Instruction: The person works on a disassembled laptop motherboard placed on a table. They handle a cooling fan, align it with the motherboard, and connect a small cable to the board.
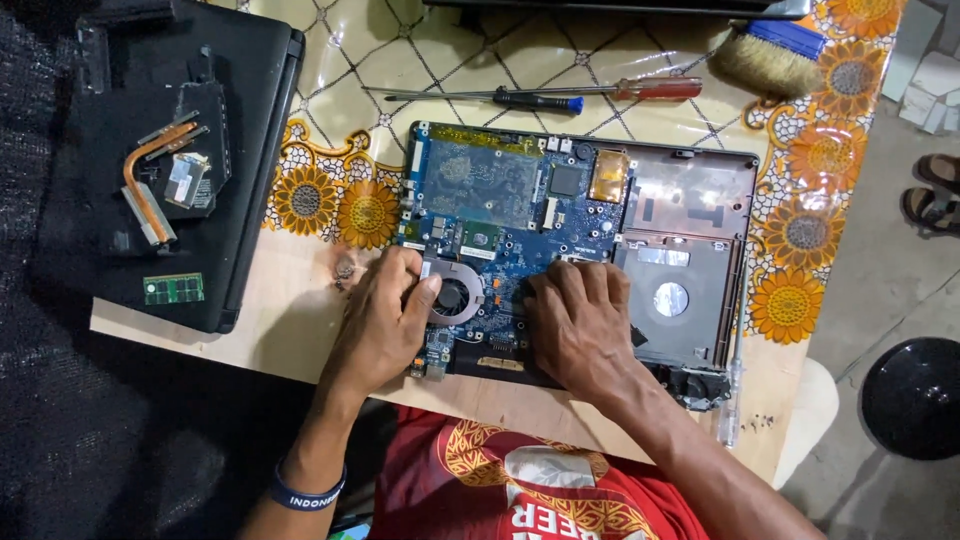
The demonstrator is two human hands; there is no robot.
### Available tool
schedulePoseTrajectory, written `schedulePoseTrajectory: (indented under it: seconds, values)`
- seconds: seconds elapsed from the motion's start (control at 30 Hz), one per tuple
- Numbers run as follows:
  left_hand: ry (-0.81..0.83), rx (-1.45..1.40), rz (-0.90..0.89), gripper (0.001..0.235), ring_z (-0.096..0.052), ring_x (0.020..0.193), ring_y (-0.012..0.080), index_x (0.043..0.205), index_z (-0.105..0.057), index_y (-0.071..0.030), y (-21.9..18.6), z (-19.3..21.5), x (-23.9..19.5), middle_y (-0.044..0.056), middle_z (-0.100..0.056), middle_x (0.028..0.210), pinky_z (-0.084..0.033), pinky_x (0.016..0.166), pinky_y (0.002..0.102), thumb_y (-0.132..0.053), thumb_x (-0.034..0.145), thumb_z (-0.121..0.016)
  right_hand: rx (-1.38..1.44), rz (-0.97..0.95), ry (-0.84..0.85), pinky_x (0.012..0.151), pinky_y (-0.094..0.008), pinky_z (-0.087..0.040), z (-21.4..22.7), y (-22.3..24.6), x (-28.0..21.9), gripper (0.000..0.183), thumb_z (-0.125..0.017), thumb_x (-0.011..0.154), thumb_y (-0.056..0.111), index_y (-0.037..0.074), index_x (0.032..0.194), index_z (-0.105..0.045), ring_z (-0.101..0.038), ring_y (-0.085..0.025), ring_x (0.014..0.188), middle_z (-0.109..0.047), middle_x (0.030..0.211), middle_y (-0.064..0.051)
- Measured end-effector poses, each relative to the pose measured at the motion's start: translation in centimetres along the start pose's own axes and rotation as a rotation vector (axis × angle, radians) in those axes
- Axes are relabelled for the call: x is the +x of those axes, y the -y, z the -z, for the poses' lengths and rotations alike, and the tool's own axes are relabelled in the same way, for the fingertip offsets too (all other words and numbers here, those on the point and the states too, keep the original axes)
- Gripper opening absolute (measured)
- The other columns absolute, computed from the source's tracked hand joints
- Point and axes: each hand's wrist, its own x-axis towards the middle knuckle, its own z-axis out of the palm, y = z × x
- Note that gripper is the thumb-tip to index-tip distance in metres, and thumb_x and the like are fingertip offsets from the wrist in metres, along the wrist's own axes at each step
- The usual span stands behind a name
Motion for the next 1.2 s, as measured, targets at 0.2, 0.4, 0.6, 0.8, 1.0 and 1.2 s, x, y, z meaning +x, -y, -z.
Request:
schedulePoseTrajectory:
  seconds: [0.2,0.4,0.6,0.8,1.0,1.2]
  values:
    - [0.044,-0.058,-0.029,0.021,-0.06,0.05,0.0368,0.105,-0.055,-0.004,1.2,-0.1,0.1,0.02,-0.064,0.056,-0.046,0.054,0.044,-0.025,0.106,-0.051,0.007,0.006,-0.038,0.09,-0.051,-0.043,0.0,0.0,0.2,0.018,-0.062,0.097,0.019,0.007,0.108,-0.069,-0.062,-0.034,0.094,-0.063,0.096,-0.012]
    - [0.023,-0.167,-0.038,0.021,-0.054,0.045,0.0275,0.114,-0.052,-0.001,-0.4,0.1,0.4,0.016,-0.063,0.055,-0.045,0.052,0.037,-0.02,0.106,-0.05,0.003,0.006,-0.051,0.09,-0.051,-0.043,0.0,0.1,0.0,0.018,-0.062,0.096,0.02,0.008,0.108,-0.068,-0.062,-0.033,0.094,-0.062,0.095,-0.012]
    - [-0.084,-0.344,-0.069,0.023,-0.045,0.047,0.0187,0.113,-0.051,-0.001,-0.5,-0.7,0.2,0.011,-0.06,0.054,-0.044,0.056,0.032,-0.023,0.108,-0.048,0.017,-0.016,0.003,0.088,-0.05,-0.043,0.4,0.2,0.1,0.021,-0.06,0.1,0.021,0.007,0.111,-0.071,-0.062,-0.034,0.094,-0.064,0.095,-0.013]
    - [-0.119,-0.402,-0.074,0.023,-0.047,0.051,0.0168,0.116,-0.049,0.0,-1.0,-0.2,0.3,0.011,-0.059,0.054,-0.041,0.057,0.03,-0.021,0.107,-0.052,0.022,-0.016,0.02,0.088,-0.051,-0.043,0.3,0.0,0.0,0.02,-0.06,0.099,0.022,0.007,0.11,-0.071,-0.063,-0.034,0.095,-0.064,0.095,-0.013]
    - [-0.036,-0.175,-0.057,0.025,-0.059,0.056,0.0271,0.112,-0.055,-0.001,-0.5,0.1,-0.6,0.016,-0.068,0.066,-0.049,0.069,0.043,-0.025,0.106,-0.052,0.026,-0.004,-0.019,0.088,-0.05,-0.042,0.1,0.0,-0.1,0.021,-0.061,0.097,0.023,0.009,0.111,-0.068,-0.062,-0.035,0.097,-0.063,0.097,-0.012]
    - [-0.2,0.21,-0.091,0.027,-0.064,0.078,0.0418,0.109,-0.061,-0.006,0.0,-1.6,-0.6,0.016,-0.065,0.076,-0.046,0.075,0.053,-0.032,0.103,-0.058,0.02,-0.005,-0.002,0.088,-0.05,-0.041,1.1,0.1,0.4,0.02,-0.061,0.097,0.024,0.009,0.11,-0.067,-0.061,-0.035,0.097,-0.062,0.099,-0.012]
